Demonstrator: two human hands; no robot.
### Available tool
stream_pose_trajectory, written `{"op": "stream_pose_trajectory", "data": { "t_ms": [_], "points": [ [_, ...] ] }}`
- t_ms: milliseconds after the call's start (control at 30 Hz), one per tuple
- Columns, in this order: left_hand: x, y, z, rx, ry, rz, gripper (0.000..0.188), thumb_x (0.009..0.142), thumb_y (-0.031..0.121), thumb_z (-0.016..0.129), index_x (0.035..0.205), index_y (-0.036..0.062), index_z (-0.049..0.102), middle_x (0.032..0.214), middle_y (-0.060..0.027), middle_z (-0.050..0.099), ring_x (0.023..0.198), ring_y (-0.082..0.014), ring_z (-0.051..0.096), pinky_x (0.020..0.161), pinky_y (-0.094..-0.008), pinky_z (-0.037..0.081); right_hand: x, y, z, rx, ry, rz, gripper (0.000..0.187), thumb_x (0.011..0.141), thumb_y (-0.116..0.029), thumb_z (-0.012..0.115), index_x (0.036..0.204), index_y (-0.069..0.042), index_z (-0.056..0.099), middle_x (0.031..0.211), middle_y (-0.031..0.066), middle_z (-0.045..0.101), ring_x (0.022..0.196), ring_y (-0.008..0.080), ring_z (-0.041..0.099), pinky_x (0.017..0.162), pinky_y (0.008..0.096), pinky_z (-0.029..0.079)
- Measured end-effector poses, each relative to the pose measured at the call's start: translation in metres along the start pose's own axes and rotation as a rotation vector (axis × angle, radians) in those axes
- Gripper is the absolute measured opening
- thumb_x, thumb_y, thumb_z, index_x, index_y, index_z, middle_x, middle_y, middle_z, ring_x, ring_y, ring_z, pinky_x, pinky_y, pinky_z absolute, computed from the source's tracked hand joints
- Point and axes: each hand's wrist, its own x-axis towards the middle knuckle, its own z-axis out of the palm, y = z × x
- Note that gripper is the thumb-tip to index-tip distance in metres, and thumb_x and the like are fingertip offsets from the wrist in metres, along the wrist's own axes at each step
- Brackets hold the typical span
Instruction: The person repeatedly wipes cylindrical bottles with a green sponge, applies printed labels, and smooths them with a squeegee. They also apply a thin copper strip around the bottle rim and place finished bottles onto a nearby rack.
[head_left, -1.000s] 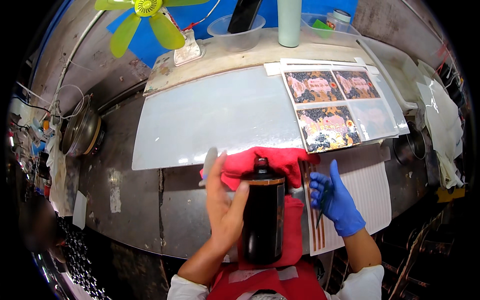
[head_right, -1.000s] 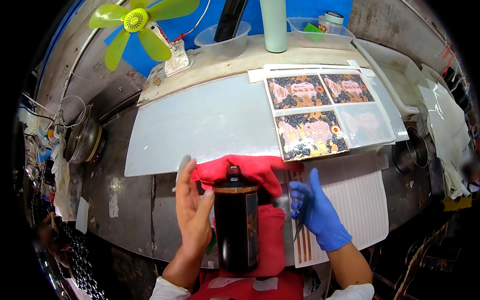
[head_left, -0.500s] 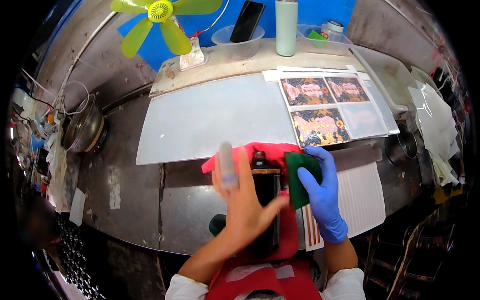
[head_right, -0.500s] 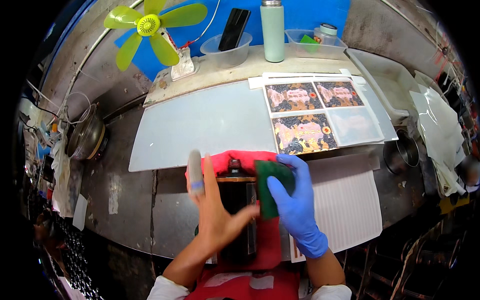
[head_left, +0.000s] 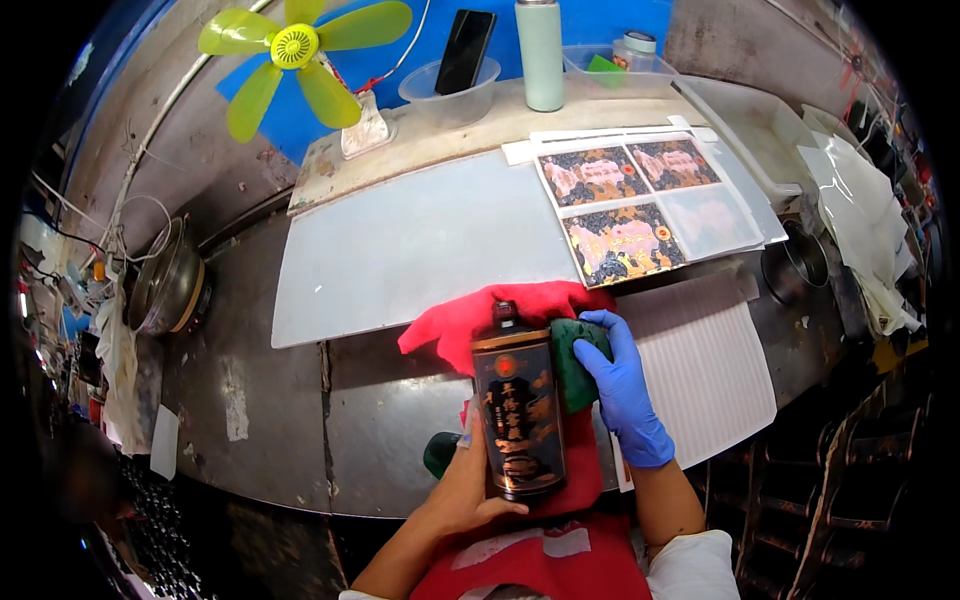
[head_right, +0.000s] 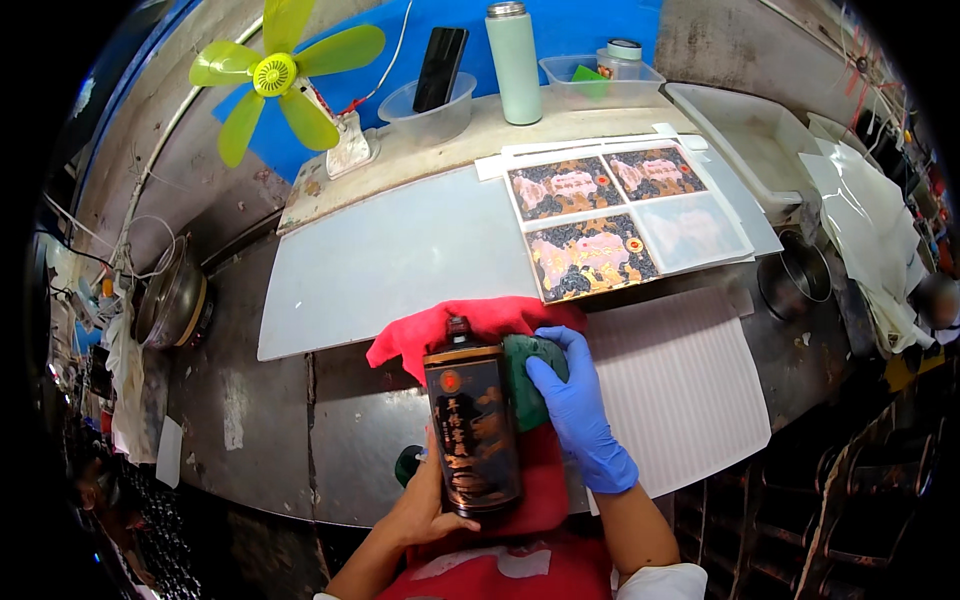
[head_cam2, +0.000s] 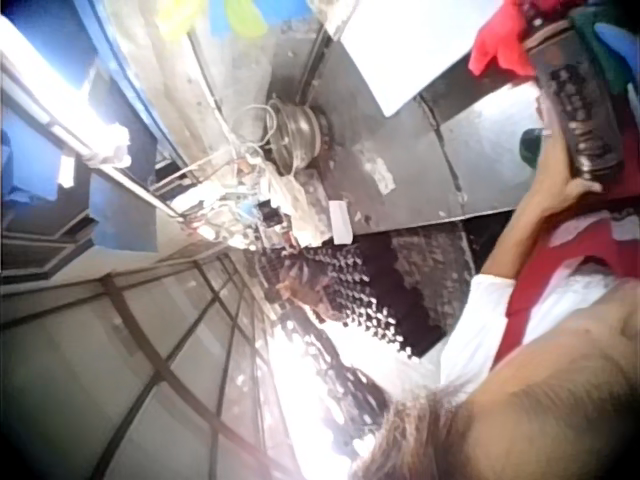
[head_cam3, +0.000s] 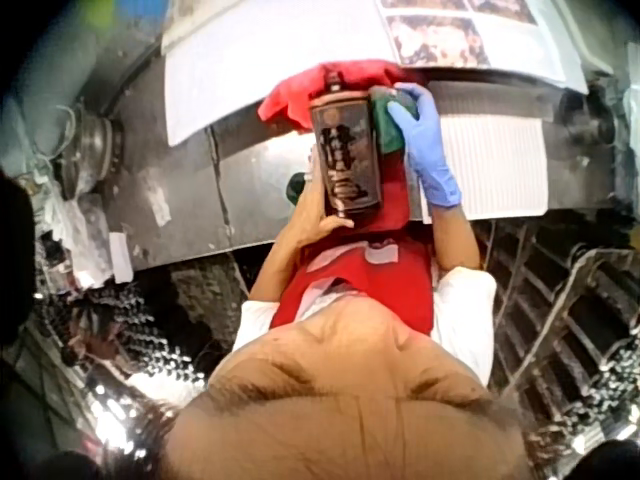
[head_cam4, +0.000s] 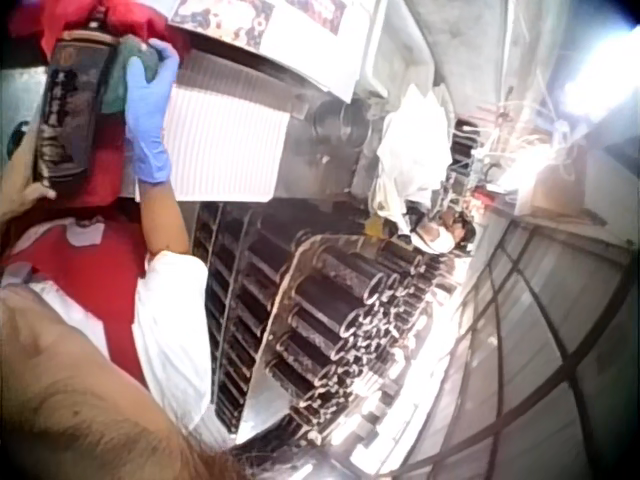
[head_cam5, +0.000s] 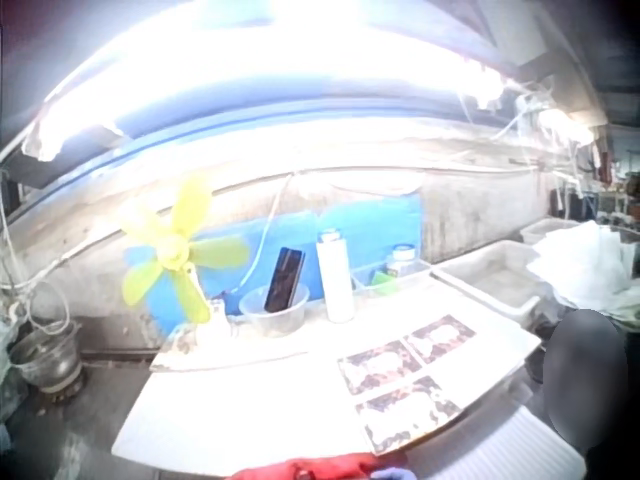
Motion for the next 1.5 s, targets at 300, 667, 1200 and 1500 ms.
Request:
{"op": "stream_pose_trajectory", "data": {
  "t_ms": [300, 667, 1200, 1500],
  "points": [
    [0.000, 0.025, 0.038, 1.194, 0.246, 0.524, 0.069, 0.073, 0.047, 0.067, 0.130, 0.0126, 0.046, 0.131, -0.0201, 0.042, 0.125, -0.0411, 0.034, 0.101, -0.0642, 0.007, -0.007, -0.052, 0.046, -0.526, -0.072, -0.417, 0.029, 0.084, -0.011, 0.057, 0.112, -0.007, 0.047, 0.093, 0.0163, 0.059, 0.085, 0.0274, 0.062, 0.073, 0.0351, 0.048],
    [-0.022, 0.000, 0.030, 0.573, 0.364, 0.379, 0.095, 0.075, 0.052, 0.064, 0.137, -0.0059, 0.021, 0.135, -0.0305, 0.032, 0.128, -0.0500, 0.023, 0.104, -0.0603, -0.003, -0.001, -0.019, 0.001, -0.194, -0.009, -0.137, 0.032, 0.083, -0.009, 0.058, 0.112, -0.005, 0.047, 0.100, 0.0101, 0.056, 0.090, 0.0177, 0.057, 0.078, 0.0302, 0.047],
    [-0.015, 0.021, 0.030, 0.545, 0.381, 0.331, 0.098, 0.066, 0.037, 0.078, 0.138, -0.0016, 0.024, 0.134, -0.0323, 0.031, 0.121, -0.0512, 0.032, 0.094, -0.0633, 0.026, -0.001, -0.018, 0.010, -0.211, -0.002, -0.215, 0.031, 0.082, -0.007, 0.060, 0.111, -0.003, 0.048, 0.102, 0.0090, 0.055, 0.093, 0.0151, 0.054, 0.082, 0.0274, 0.044],
    [-0.025, -0.022, 0.027, -0.039, 0.162, 0.056, 0.117, 0.064, 0.037, 0.080, 0.139, -0.0080, 0.002, 0.135, -0.0411, 0.018, 0.124, -0.0582, 0.023, 0.100, -0.0558, 0.026, -0.010, -0.001, -0.025, 0.000, -0.006, 0.142, 0.035, 0.079, -0.009, 0.061, 0.111, 0.001, 0.050, 0.101, 0.0102, 0.057, 0.090, 0.0149, 0.057, 0.078, 0.0257, 0.047]
  ]
}}
